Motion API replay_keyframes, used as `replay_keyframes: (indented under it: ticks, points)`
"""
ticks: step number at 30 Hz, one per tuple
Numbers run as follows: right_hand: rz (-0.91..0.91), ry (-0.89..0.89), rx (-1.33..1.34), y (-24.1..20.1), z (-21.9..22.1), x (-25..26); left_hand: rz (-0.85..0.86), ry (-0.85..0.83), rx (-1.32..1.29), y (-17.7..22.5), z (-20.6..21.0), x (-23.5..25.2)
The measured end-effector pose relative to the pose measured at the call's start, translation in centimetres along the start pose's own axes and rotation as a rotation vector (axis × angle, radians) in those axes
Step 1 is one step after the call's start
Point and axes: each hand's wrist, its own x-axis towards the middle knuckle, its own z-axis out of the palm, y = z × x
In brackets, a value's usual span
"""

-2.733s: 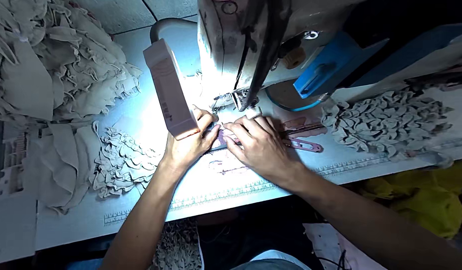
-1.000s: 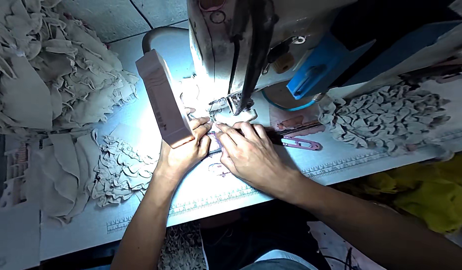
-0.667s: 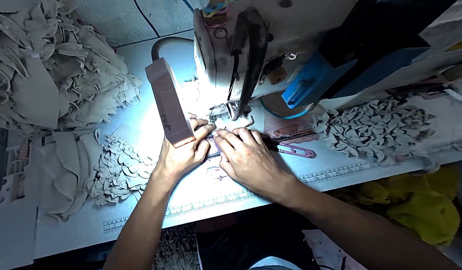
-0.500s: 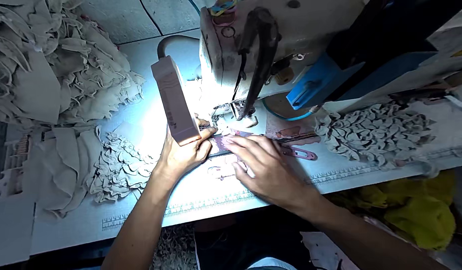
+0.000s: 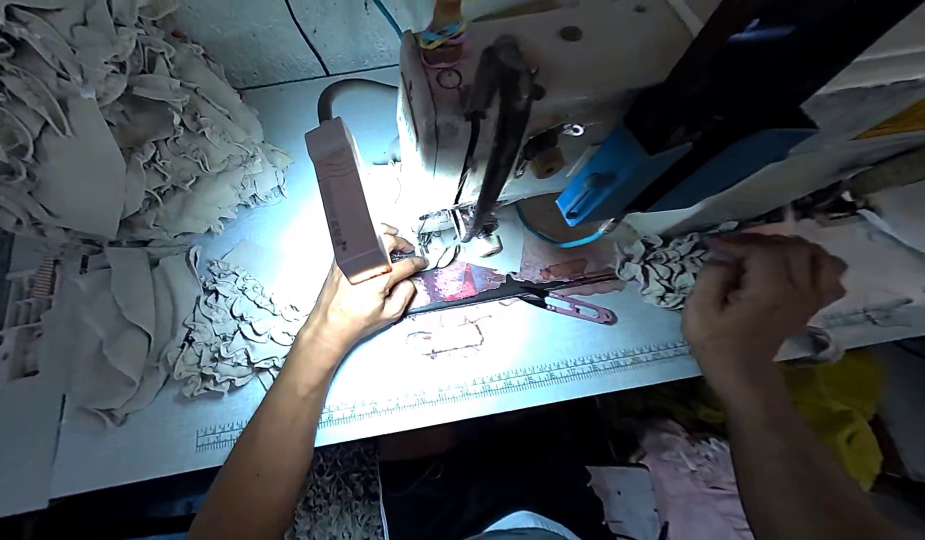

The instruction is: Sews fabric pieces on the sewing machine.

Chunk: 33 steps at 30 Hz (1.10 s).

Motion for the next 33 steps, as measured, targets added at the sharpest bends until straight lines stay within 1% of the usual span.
replay_keyframes:
  ticks: [2,5,9,11,12,14,17,19,20,22,24,26,29,30,31,33]
  points:
    - [0.019,-0.051,-0.025,0.3,0.2,0.0,0.009,0.013,-0.014,0.0,0.1,0.0]
    - [0.025,-0.027,-0.016,0.4,0.3,0.0,0.036,0.047,-0.034,-0.2,0.2,0.0]
    - [-0.011,0.098,0.086,0.1,-0.3,-0.1,0.029,0.043,-0.045,-0.2,0.3,-0.5]
    - [-0.004,0.206,0.158,0.8,-1.1,1.3,0.021,0.036,-0.061,-0.4,0.5,-0.4]
    - [0.021,0.234,0.189,1.4,-2.1,2.7,0.007,0.024,-0.059,-0.4,0.6,-0.3]
    - [0.114,0.231,0.252,2.7,-4.6,7.1,-0.025,-0.003,-0.039,-0.4,0.6,-0.2]
    - [0.286,0.159,0.308,4.7,-7.3,16.2,-0.052,-0.003,-0.035,-0.5,0.8,-0.4]
    - [0.465,-0.02,0.341,5.6,-7.1,21.2,-0.06,0.011,-0.039,-0.7,0.9,-0.6]
    - [0.524,-0.11,0.336,6.1,-6.6,22.7,-0.065,0.009,-0.048,-0.8,0.9,-0.6]
    - [0.561,-0.217,0.253,6.5,-6.1,24.1,-0.076,0.005,-0.048,-0.8,0.9,-0.6]
    - [0.577,-0.244,0.233,6.5,-6.1,24.1,-0.085,-0.012,-0.047,-0.9,0.6,-0.5]
    - [0.585,-0.204,0.283,7.0,-6.2,23.4,-0.094,-0.04,-0.065,-0.7,0.1,-0.1]
    - [0.603,-0.124,0.416,7.2,-6.0,21.2,-0.146,-0.149,-0.085,-0.1,-1.0,0.0]
    - [0.573,-0.101,0.464,6.9,-5.6,20.3,-0.156,-0.182,-0.078,-0.1,-1.3,0.0]
    - [0.506,-0.072,0.515,6.1,-5.5,19.2,-0.16,-0.209,-0.074,0.0,-1.6,0.1]
    - [0.314,0.006,0.613,5.0,-5.2,17.0,-0.161,-0.245,-0.052,0.4,-2.1,0.3]
